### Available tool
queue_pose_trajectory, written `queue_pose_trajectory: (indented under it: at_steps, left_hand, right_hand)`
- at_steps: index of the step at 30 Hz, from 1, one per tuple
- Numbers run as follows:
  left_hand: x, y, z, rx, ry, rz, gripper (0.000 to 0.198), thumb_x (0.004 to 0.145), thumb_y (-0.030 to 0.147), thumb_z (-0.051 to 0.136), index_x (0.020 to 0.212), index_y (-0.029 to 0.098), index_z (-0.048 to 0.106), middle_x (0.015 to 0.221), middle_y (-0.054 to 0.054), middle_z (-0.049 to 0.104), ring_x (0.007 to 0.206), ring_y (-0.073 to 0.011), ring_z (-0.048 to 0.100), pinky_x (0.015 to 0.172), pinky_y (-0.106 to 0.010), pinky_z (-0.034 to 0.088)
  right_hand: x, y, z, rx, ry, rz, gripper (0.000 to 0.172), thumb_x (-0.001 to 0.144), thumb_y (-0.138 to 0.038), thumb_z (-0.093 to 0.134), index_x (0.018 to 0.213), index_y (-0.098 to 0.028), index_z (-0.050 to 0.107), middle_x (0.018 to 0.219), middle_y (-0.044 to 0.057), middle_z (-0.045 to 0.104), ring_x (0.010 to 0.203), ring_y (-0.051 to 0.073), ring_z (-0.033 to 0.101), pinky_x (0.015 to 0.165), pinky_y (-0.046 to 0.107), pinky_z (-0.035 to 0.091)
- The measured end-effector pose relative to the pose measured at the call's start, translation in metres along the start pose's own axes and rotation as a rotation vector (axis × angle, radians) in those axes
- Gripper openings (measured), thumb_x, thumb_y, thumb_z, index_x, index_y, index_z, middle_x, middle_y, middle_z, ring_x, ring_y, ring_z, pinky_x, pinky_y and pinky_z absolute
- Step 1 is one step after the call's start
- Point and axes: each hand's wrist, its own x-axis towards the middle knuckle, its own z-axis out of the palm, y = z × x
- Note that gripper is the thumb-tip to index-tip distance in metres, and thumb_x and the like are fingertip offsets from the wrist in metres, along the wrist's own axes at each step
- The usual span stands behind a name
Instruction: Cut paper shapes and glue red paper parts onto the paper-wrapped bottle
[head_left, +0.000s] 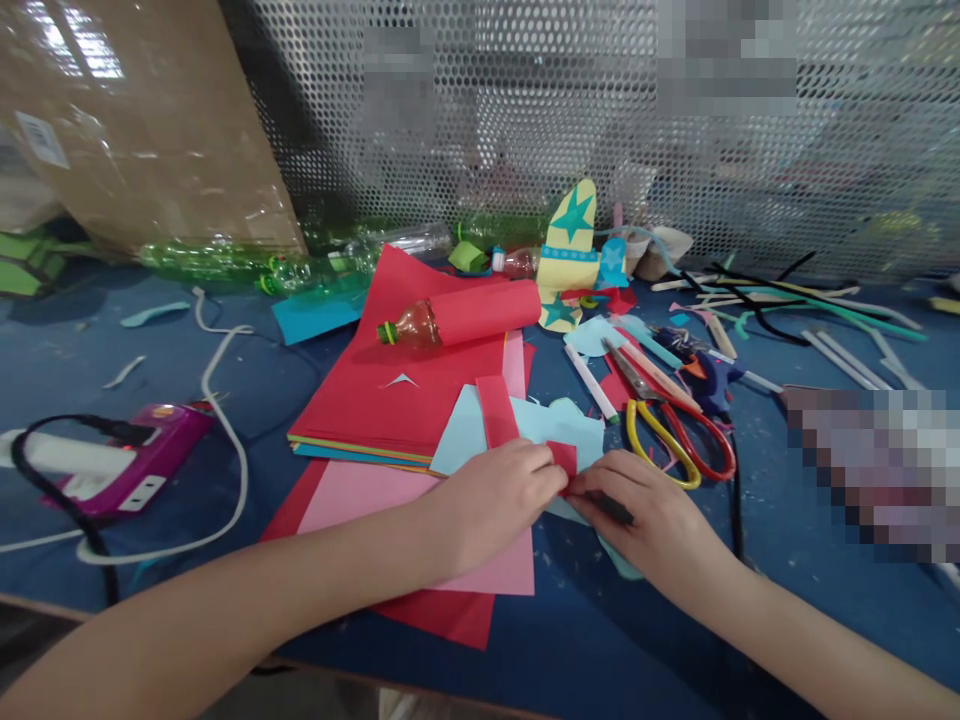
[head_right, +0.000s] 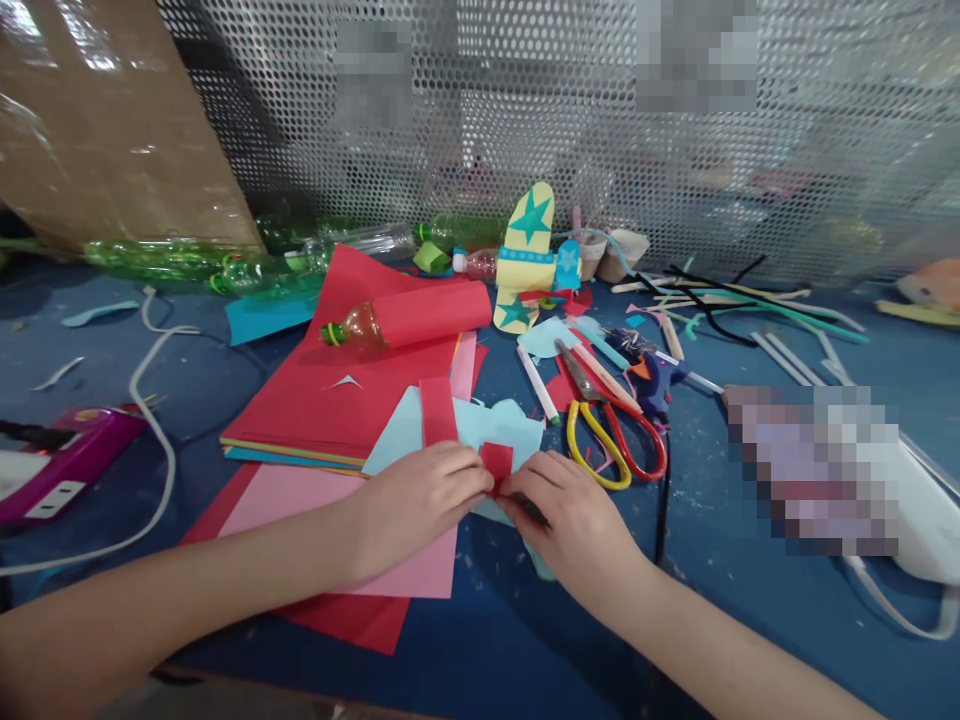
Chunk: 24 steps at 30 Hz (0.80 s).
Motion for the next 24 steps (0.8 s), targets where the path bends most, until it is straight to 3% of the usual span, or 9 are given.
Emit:
queue_pose_trajectory:
  at_steps: [7, 14, 24]
  left_hand:
    - [-0.0005, 0.0001, -0.0006, -0.018, 0.002, -0.032, 0.012, 0.092, 0.011, 0.050, 0.083, 0.015, 0.057, 0.086, -0.002, 0.059, 0.079, -0.0159, 0.056, 0.066, -0.026, 0.045]
    - [0.0033, -0.0025, 0.0050, -0.018, 0.022, -0.004, 0.011, 0.093, 0.009, 0.047, 0.093, 0.013, 0.058, 0.090, -0.004, 0.060, 0.087, -0.0173, 0.057, 0.078, -0.029, 0.046]
    - [-0.0036, 0.0045, -0.0030, 0.094, -0.040, -0.043, 0.014, 0.089, 0.003, 0.049, 0.093, 0.013, 0.058, 0.089, -0.005, 0.060, 0.084, -0.0192, 0.057, 0.066, -0.028, 0.046]
  right_hand:
    - [0.0000, 0.0014, 0.0043, -0.107, -0.027, 0.015, 0.014, 0.093, -0.017, 0.050, 0.083, -0.015, 0.059, 0.075, 0.007, 0.062, 0.069, 0.021, 0.059, 0.063, 0.036, 0.051]
    - [0.0000, -0.0006, 0.0022, -0.130, -0.040, 0.036, 0.013, 0.094, -0.020, 0.048, 0.087, -0.016, 0.058, 0.074, 0.006, 0.060, 0.067, 0.021, 0.059, 0.059, 0.035, 0.051]
    - [0.0012, 0.0027, 0.0004, -0.010, 0.025, -0.001, 0.013, 0.093, -0.015, 0.051, 0.090, -0.019, 0.064, 0.081, 0.006, 0.066, 0.073, 0.019, 0.064, 0.066, 0.032, 0.053]
